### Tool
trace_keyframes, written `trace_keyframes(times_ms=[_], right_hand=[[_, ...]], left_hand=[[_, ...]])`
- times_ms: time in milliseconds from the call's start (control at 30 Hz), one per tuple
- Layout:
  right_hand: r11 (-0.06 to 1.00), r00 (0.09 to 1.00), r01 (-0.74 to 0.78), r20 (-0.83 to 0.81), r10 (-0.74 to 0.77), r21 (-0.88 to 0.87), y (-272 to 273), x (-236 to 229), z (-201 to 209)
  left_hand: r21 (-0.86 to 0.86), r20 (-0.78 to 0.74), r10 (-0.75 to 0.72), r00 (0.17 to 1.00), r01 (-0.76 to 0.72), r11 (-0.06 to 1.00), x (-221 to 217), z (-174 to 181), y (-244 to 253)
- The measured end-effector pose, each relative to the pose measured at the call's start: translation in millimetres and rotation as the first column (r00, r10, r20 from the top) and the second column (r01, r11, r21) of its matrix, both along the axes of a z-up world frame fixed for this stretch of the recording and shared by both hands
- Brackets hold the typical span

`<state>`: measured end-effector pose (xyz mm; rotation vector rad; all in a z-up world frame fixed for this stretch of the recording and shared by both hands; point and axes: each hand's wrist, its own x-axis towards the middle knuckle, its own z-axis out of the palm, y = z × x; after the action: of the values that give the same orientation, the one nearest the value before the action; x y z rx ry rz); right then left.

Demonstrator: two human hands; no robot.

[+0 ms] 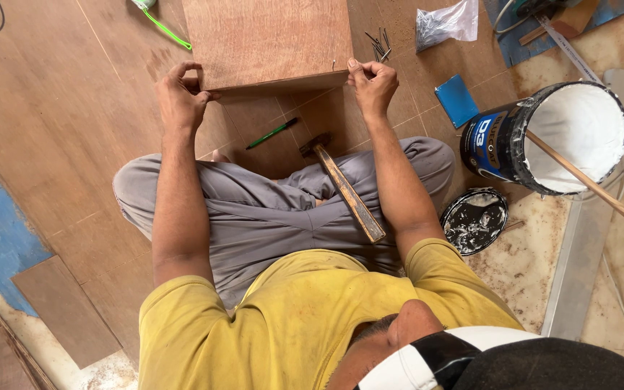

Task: The person paints a thin wooden strip white using a brush and a bucket of paint. They then place a larger wooden panel on top of a box-like structure and hammer nails into it to secure the panel.

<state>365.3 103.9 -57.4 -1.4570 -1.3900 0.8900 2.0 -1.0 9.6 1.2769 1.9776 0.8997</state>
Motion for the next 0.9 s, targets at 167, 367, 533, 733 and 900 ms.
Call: trace_keyframes(times_ms=[167,367,533,733,900], right_hand=[[1.000,1.000,-0.005,0.022,0.005,0.007,-2,-1,1],[0.996,0.997,0.066,0.031,-0.068,0.063,-3,-4,-12],[0.995,0.998,0.066,0.007,-0.067,0.079,-6,-5,-8],[0.995,0.997,0.074,-0.010,-0.074,0.067,-6,-5,-4],[0.996,0.993,0.090,-0.080,-0.088,0.023,-8,-4,-11]], left_hand=[[-0.018,0.016,0.005,1.000,-0.005,1.000,0,2,0],[-0.010,0.041,0.019,0.999,-0.019,1.000,1,2,-1],[0.023,0.118,0.029,0.993,-0.031,0.999,-1,-7,-3],[0.040,-0.330,0.008,0.944,0.006,0.999,31,30,0],[0.166,-0.537,-0.207,0.818,0.343,0.925,104,-15,17]])
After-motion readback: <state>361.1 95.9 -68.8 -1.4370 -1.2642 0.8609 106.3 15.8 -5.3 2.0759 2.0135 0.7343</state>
